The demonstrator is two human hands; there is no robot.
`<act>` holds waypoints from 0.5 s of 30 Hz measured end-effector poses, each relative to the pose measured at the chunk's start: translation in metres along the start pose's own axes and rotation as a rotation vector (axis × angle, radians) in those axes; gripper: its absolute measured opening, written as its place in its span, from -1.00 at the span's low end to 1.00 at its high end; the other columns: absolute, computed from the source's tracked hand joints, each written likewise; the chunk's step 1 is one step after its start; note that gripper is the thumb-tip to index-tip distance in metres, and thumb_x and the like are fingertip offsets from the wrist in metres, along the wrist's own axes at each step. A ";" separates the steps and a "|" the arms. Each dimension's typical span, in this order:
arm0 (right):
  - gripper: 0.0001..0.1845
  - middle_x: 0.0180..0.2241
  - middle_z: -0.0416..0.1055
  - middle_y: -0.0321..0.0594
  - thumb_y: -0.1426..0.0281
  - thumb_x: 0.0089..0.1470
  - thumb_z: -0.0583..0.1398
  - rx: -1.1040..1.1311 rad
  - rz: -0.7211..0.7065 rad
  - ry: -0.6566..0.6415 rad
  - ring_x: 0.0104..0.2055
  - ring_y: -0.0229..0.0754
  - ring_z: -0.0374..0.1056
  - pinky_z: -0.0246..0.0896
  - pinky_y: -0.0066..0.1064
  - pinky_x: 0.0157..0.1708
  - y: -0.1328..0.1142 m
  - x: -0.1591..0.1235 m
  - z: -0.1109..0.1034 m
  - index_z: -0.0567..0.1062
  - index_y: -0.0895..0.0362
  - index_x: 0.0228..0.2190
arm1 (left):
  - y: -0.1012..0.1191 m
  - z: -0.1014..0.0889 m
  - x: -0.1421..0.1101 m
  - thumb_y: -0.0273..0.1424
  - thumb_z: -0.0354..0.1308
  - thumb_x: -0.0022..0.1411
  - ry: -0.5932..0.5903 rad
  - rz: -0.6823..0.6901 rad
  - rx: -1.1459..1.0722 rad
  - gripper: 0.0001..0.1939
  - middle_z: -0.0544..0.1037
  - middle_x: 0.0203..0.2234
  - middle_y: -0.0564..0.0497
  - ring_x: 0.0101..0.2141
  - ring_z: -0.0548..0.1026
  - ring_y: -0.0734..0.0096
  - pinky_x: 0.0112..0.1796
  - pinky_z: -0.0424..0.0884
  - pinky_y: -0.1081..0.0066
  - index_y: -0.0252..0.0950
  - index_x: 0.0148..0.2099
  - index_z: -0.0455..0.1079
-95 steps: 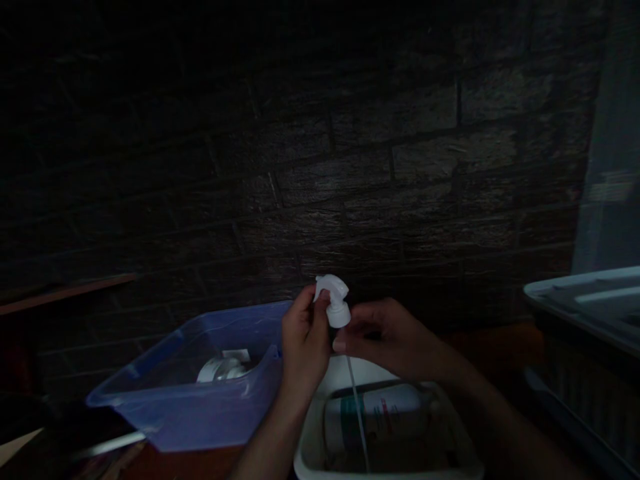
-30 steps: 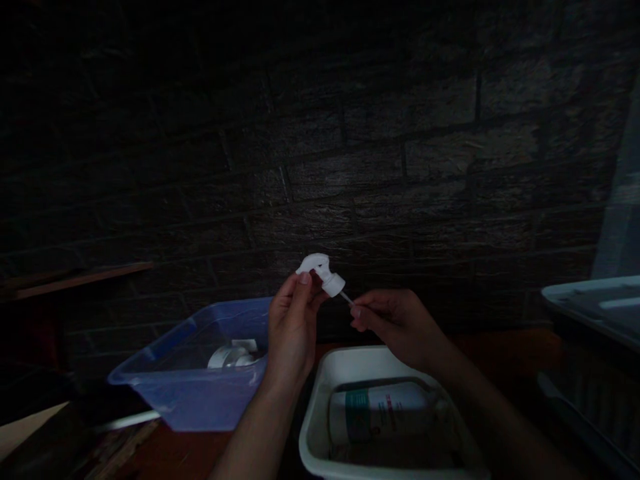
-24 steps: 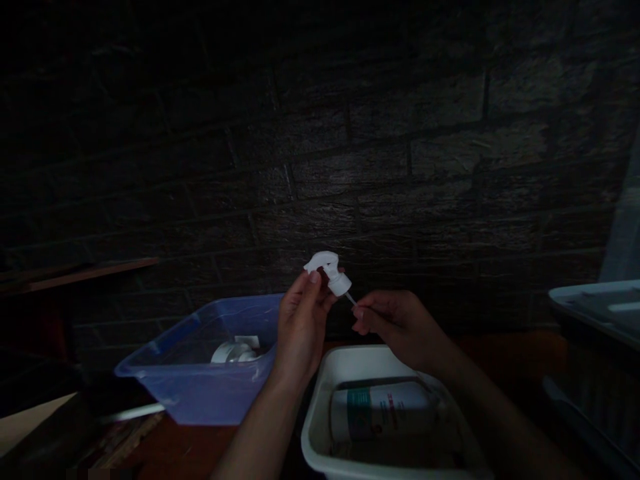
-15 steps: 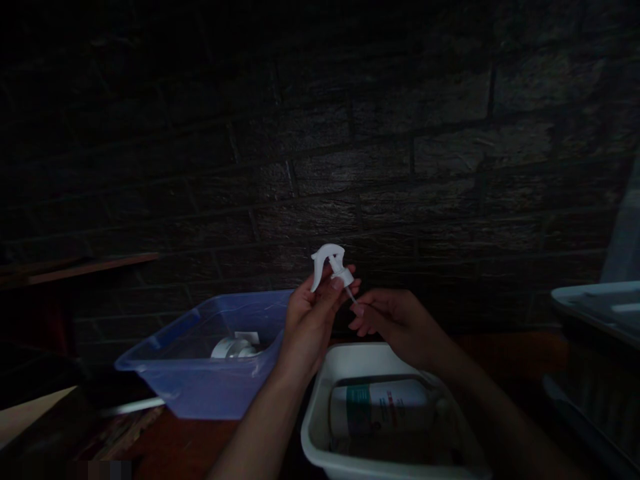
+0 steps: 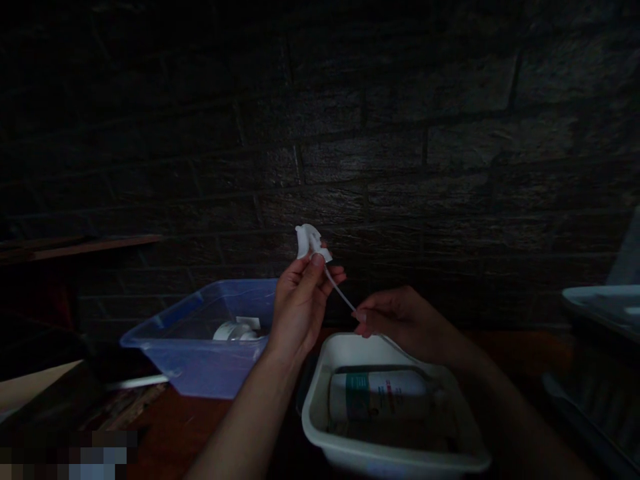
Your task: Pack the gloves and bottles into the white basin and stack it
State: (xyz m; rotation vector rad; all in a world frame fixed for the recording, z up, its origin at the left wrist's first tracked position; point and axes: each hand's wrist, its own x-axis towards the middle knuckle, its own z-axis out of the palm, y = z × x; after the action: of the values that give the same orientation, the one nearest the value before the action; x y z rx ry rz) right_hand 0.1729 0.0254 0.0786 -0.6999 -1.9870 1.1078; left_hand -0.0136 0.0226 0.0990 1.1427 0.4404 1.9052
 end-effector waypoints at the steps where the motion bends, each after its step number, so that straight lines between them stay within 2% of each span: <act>1: -0.69 -0.37 0.62 -0.17 0.23 0.28 0.25 -0.001 0.015 -0.002 -0.34 -0.23 0.47 0.27 -0.44 -0.30 -0.001 0.000 -0.002 0.66 0.21 -0.33 | 0.002 0.000 0.000 -0.30 0.47 0.15 0.007 -0.002 0.001 -0.71 0.59 -0.09 0.02 -0.33 0.58 0.53 -0.28 0.61 0.47 -0.27 -0.10 0.59; 5: -0.66 -0.34 0.63 -0.17 0.18 0.30 0.23 0.024 0.029 -0.024 -0.35 -0.24 0.45 0.25 -0.46 -0.33 0.001 -0.001 -0.011 0.66 0.20 -0.27 | 0.006 -0.002 0.002 -0.31 0.48 0.15 0.031 -0.004 -0.013 -0.70 0.57 -0.23 0.08 -0.40 0.56 0.56 -0.35 0.62 0.50 -0.29 -0.09 0.58; 9: -0.64 -0.38 0.60 -0.18 0.16 0.29 0.25 -0.019 0.047 -0.106 -0.37 -0.24 0.43 0.25 -0.44 -0.33 0.003 -0.005 -0.018 0.68 0.20 -0.26 | 0.009 -0.006 0.007 -0.32 0.49 0.13 0.091 0.017 -0.017 -0.70 0.57 -0.25 0.10 -0.42 0.56 0.56 -0.36 0.64 0.46 -0.30 -0.12 0.56; 15: -0.65 -0.41 0.59 -0.19 0.18 0.27 0.27 -0.016 0.104 -0.172 -0.46 -0.31 0.35 0.19 -0.49 -0.44 -0.001 -0.009 -0.020 0.67 0.23 -0.27 | 0.013 -0.016 0.016 -0.32 0.51 0.09 0.186 0.051 -0.010 -0.72 0.57 -0.33 0.13 -0.42 0.56 0.53 -0.35 0.64 0.43 -0.29 -0.20 0.54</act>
State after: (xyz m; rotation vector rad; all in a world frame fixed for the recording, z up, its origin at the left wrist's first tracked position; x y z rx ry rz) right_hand 0.1940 0.0272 0.0836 -0.7457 -2.1260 1.2516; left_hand -0.0371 0.0300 0.1076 0.9826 0.5064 2.0655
